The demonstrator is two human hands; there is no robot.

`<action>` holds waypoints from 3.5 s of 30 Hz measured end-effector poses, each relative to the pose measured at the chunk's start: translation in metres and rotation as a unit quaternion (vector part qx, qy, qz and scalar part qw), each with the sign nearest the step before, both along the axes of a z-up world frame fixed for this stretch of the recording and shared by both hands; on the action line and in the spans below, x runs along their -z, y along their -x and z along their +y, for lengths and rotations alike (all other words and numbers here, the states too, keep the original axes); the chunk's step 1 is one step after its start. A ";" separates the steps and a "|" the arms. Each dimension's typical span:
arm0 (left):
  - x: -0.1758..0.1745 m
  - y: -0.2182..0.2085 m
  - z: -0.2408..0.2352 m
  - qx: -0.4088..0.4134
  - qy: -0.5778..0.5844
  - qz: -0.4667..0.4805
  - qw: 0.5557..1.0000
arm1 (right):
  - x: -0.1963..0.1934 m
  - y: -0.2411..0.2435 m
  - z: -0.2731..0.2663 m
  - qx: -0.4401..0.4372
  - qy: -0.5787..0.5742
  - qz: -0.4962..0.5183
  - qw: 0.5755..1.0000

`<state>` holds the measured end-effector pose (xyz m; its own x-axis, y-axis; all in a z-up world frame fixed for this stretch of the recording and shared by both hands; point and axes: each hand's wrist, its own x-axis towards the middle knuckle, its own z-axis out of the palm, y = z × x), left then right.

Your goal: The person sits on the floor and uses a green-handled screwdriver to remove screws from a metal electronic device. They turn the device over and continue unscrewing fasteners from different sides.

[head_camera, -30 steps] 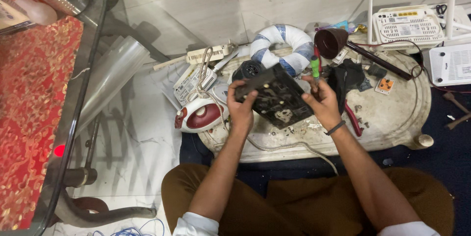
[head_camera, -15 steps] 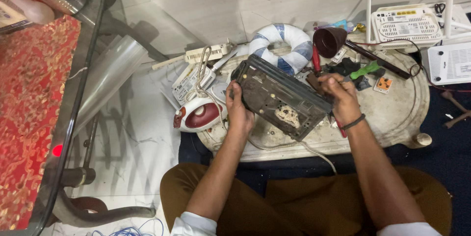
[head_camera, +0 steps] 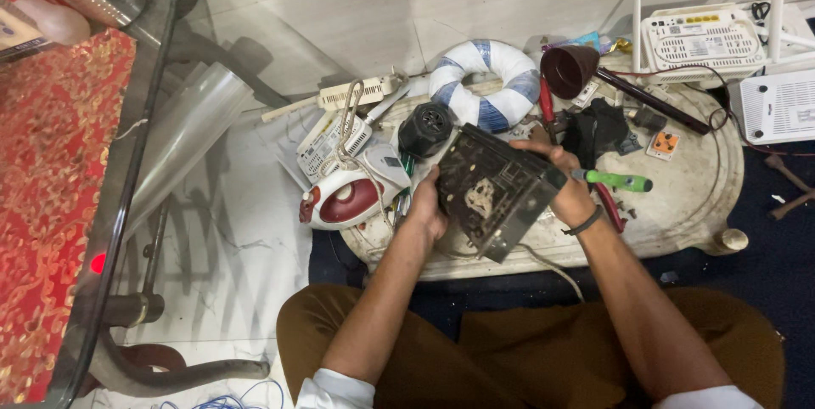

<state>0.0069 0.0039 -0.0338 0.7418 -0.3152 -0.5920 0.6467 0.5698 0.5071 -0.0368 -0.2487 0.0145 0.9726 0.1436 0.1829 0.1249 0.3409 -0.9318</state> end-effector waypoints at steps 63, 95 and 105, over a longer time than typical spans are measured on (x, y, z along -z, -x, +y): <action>-0.101 0.026 0.011 -0.071 -0.512 -0.399 0.757 | 0.045 -0.008 0.005 0.114 0.175 -0.034 0.977; -0.147 0.053 -0.020 -0.067 -0.522 -0.680 0.510 | -0.107 0.002 0.018 0.055 -0.061 -0.068 0.994; -0.152 0.055 -0.019 -0.043 -0.522 -0.665 0.532 | -0.083 -0.009 0.031 0.141 0.178 -0.098 0.969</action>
